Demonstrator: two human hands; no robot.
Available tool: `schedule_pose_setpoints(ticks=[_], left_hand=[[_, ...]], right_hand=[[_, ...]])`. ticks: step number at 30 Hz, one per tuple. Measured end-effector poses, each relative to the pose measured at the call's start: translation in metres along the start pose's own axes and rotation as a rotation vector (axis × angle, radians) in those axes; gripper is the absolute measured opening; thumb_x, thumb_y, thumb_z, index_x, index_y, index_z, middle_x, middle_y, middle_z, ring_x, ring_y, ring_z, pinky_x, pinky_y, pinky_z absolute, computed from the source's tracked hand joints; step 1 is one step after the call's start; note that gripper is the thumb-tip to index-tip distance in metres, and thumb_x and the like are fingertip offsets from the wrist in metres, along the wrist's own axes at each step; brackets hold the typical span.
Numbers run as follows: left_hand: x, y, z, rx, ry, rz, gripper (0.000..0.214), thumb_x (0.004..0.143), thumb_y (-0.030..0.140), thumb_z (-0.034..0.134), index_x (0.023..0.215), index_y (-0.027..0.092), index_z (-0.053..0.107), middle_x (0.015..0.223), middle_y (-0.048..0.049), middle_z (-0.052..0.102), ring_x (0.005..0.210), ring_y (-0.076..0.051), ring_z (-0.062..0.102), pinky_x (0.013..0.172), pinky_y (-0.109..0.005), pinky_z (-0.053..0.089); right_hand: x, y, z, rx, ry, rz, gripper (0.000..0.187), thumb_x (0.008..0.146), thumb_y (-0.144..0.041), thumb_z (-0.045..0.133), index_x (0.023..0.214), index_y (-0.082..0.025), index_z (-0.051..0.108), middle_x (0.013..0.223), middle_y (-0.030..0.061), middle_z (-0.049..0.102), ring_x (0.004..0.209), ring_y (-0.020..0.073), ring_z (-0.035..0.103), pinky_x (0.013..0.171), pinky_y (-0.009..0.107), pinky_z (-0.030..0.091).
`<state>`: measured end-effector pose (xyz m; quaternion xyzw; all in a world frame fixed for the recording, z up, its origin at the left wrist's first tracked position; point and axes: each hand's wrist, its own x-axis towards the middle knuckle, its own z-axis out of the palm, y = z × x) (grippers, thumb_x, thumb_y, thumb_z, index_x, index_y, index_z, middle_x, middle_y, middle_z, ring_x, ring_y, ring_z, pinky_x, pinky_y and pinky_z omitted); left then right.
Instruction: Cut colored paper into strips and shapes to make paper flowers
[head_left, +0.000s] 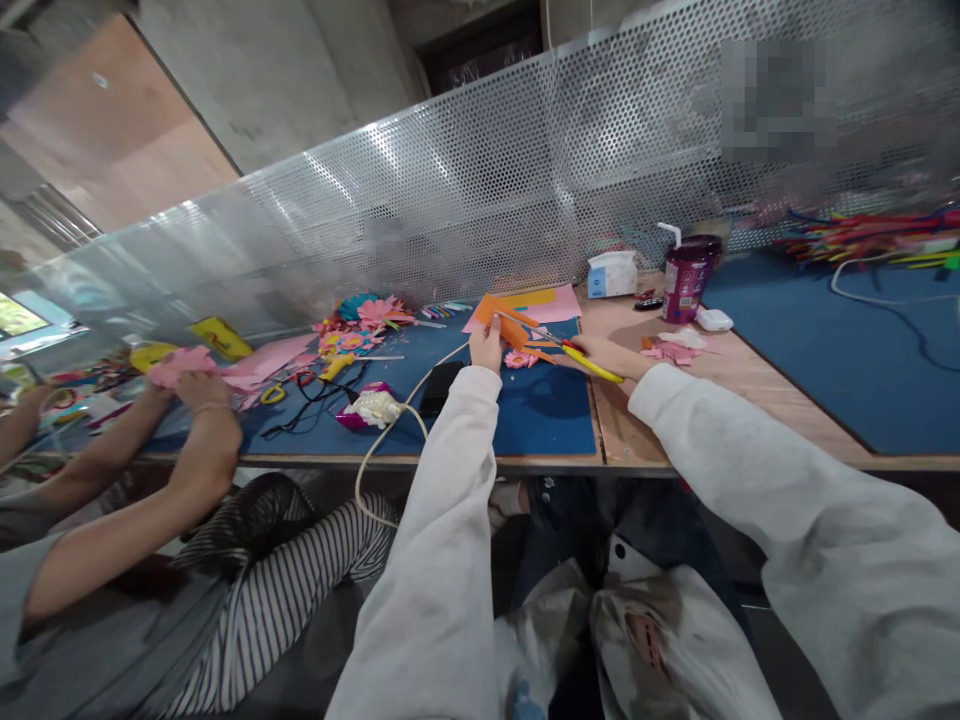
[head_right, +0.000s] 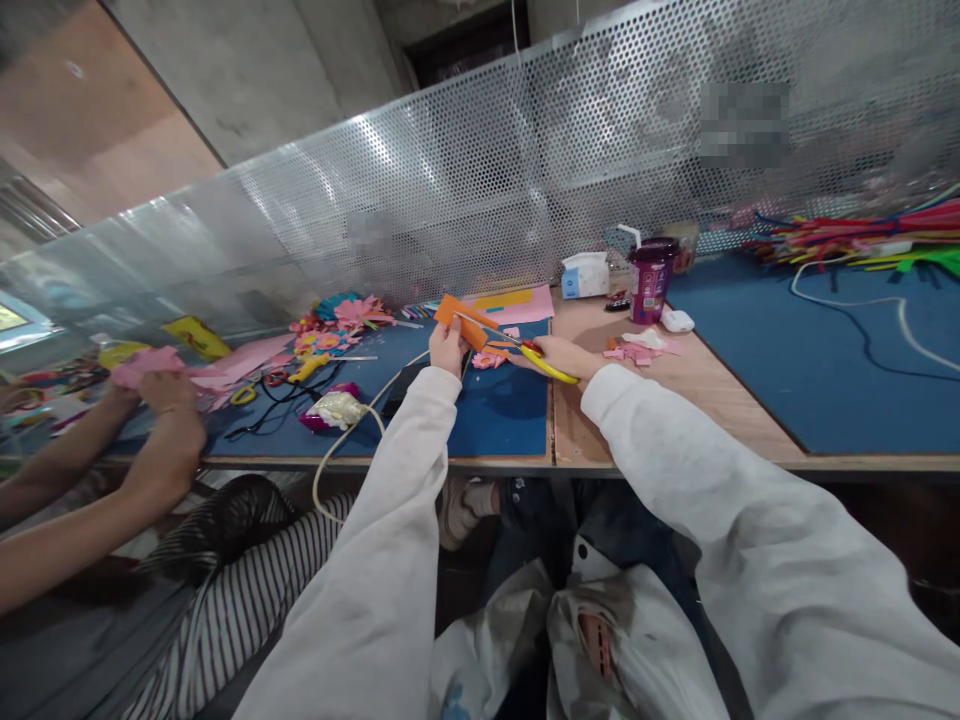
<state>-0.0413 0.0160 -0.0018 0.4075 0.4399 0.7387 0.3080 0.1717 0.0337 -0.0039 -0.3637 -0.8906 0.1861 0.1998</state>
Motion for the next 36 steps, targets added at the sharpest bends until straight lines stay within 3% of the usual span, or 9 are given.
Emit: schedule_pose_setpoints(ticks=[5, 13, 26, 36], left_hand=[[-0.0017, 0.0001, 0.0010, 0.022, -0.055, -0.005, 0.037, 0.079, 0.045, 0.065, 0.100, 0.014, 0.063, 0.085, -0.0074, 0.070, 0.067, -0.016, 0.067, 0.049, -0.023, 0.050], [-0.0054, 0.0022, 0.0027, 0.053, -0.126, -0.029, 0.041, 0.079, 0.045, 0.065, 0.105, 0.013, 0.065, 0.093, -0.0101, 0.072, 0.070, -0.016, 0.069, 0.052, -0.021, 0.051], [-0.0046, 0.0017, 0.0025, 0.021, -0.122, -0.041, 0.039, 0.078, 0.043, 0.067, 0.101, 0.012, 0.065, 0.090, -0.0099, 0.072, 0.074, -0.017, 0.070, 0.052, -0.022, 0.052], [-0.0080, 0.0053, 0.0056, 0.017, -0.095, -0.055, 0.043, 0.078, 0.043, 0.067, 0.108, 0.013, 0.063, 0.093, -0.0091, 0.072, 0.065, -0.014, 0.067, 0.048, -0.021, 0.048]], right_hand=[[0.0017, 0.0009, 0.0023, 0.058, 0.015, -0.015, 0.059, 0.076, -0.075, 0.048, 0.079, -0.017, 0.055, 0.072, 0.0044, 0.057, 0.062, 0.0149, 0.048, 0.057, 0.026, 0.035], [0.0011, -0.0015, 0.0035, 0.126, 0.023, -0.036, 0.056, 0.077, -0.072, 0.049, 0.076, -0.016, 0.053, 0.072, 0.0040, 0.055, 0.063, 0.0143, 0.045, 0.056, 0.026, 0.035], [0.0006, -0.0049, 0.0033, -0.067, 0.083, 0.035, 0.052, 0.086, -0.064, 0.046, 0.085, -0.013, 0.060, 0.083, 0.0124, 0.066, 0.067, 0.0178, 0.056, 0.058, 0.025, 0.034], [0.0050, 0.0008, 0.0077, -0.065, 0.106, 0.020, 0.057, 0.086, -0.064, 0.046, 0.083, -0.011, 0.066, 0.078, 0.0139, 0.068, 0.065, 0.0194, 0.058, 0.057, 0.026, 0.034]])
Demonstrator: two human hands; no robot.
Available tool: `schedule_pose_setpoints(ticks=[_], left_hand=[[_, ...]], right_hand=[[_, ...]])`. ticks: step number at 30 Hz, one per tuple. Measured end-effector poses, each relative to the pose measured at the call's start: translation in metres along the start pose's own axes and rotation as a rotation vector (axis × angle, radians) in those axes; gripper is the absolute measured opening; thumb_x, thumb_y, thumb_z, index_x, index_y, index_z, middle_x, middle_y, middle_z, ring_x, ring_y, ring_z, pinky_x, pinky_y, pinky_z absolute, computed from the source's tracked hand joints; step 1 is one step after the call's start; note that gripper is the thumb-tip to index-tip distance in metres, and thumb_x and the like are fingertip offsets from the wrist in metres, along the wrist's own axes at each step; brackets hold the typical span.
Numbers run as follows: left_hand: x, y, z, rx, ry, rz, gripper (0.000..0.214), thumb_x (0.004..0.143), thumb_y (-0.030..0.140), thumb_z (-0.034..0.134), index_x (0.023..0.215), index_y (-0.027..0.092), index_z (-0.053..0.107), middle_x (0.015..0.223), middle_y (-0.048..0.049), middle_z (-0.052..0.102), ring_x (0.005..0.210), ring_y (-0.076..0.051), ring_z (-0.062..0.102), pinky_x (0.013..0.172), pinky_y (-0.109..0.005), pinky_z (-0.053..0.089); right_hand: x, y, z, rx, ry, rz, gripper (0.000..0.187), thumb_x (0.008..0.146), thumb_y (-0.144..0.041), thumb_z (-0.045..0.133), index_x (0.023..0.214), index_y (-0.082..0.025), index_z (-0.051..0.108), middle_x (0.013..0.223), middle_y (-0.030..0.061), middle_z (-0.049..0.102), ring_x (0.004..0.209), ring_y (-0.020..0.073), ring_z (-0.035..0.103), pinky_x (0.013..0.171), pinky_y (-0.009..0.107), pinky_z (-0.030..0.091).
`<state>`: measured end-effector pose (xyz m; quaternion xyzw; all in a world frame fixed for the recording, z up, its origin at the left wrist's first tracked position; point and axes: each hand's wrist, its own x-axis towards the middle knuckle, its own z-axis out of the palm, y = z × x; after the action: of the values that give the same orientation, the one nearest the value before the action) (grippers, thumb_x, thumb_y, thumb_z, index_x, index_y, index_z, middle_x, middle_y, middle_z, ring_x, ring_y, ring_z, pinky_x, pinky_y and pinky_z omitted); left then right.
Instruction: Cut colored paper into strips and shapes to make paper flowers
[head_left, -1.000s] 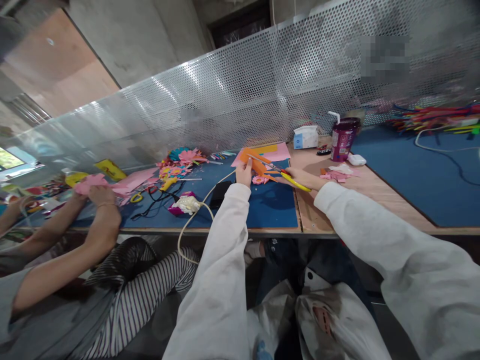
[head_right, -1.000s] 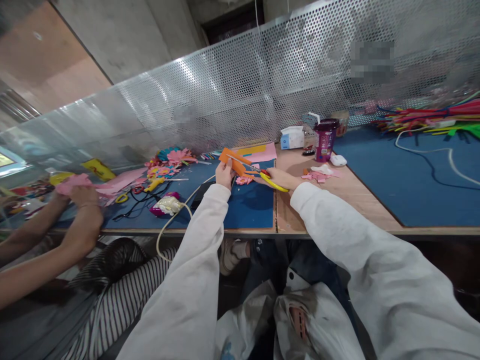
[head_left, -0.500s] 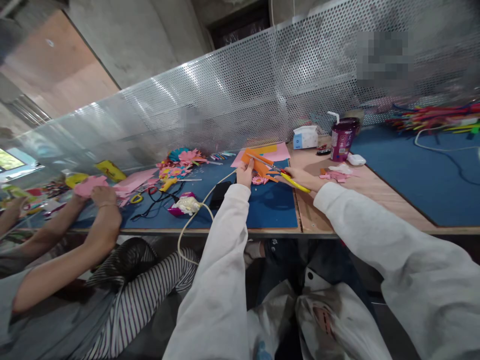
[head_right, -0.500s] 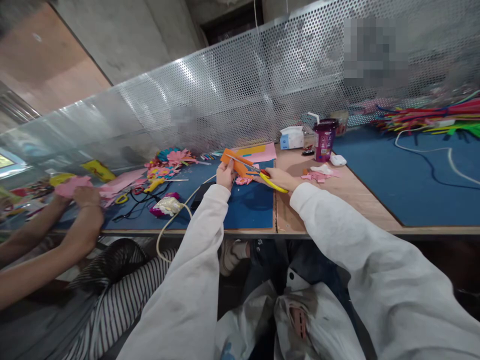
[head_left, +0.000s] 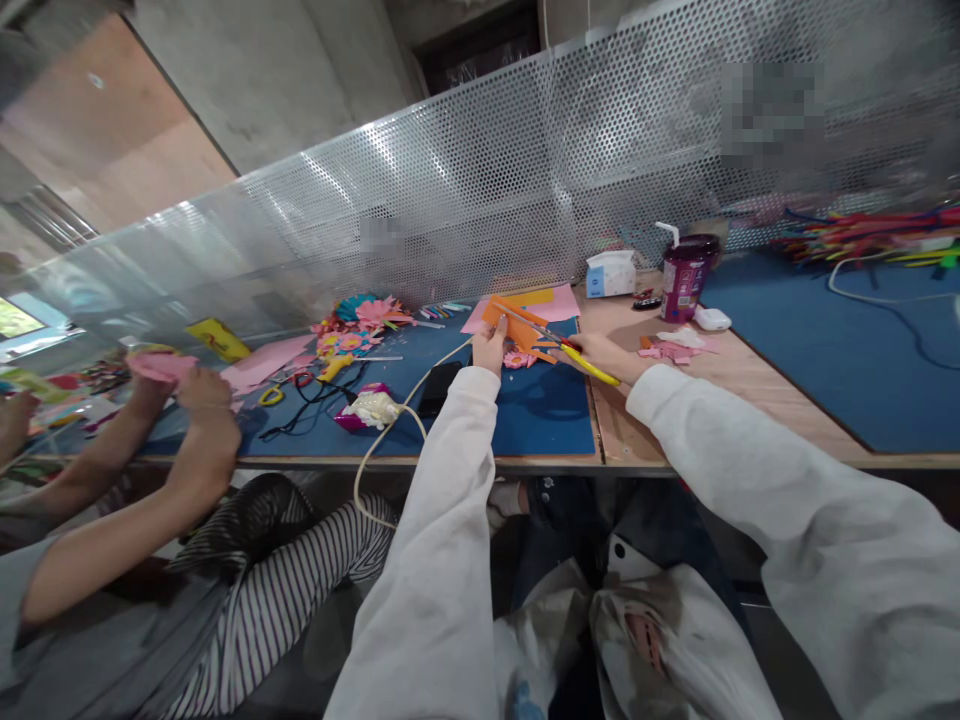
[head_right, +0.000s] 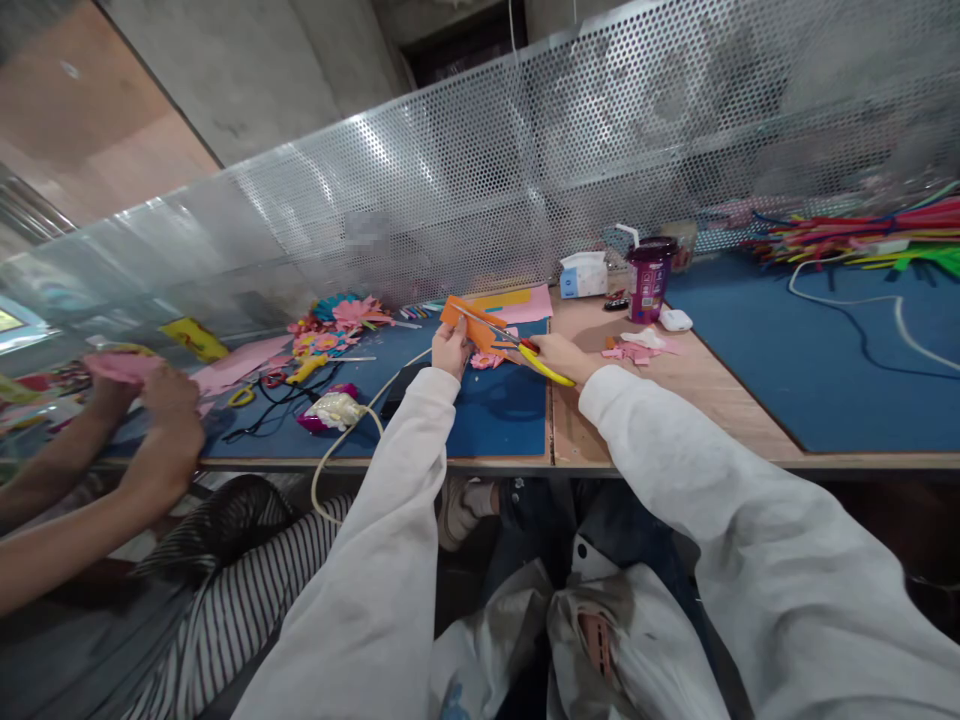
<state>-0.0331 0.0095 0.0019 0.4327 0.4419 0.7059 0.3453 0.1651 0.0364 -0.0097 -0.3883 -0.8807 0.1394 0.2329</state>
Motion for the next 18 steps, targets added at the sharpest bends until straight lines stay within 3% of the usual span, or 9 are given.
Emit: schedule_pose_setpoints(ticks=[9, 18], left_hand=[[0.0016, -0.0017, -0.0019, 0.003, -0.018, 0.017, 0.034, 0.079, 0.039, 0.066, 0.102, 0.014, 0.064, 0.090, -0.0094, 0.072, 0.068, -0.016, 0.067, 0.051, -0.022, 0.051], [0.0020, -0.0032, -0.0037, 0.042, -0.032, 0.023, 0.040, 0.076, 0.043, 0.068, 0.102, 0.013, 0.065, 0.093, -0.0107, 0.072, 0.073, -0.018, 0.069, 0.053, -0.023, 0.052]], right_hand=[[0.0003, 0.0029, -0.0024, 0.017, -0.025, -0.020, 0.057, 0.085, -0.065, 0.046, 0.080, -0.012, 0.066, 0.072, 0.0111, 0.066, 0.063, 0.0184, 0.056, 0.056, 0.025, 0.034], [-0.0052, -0.0044, -0.0066, 0.047, -0.072, 0.015, 0.057, 0.081, -0.070, 0.049, 0.090, -0.015, 0.060, 0.082, 0.0096, 0.066, 0.065, 0.0176, 0.056, 0.059, 0.026, 0.037]])
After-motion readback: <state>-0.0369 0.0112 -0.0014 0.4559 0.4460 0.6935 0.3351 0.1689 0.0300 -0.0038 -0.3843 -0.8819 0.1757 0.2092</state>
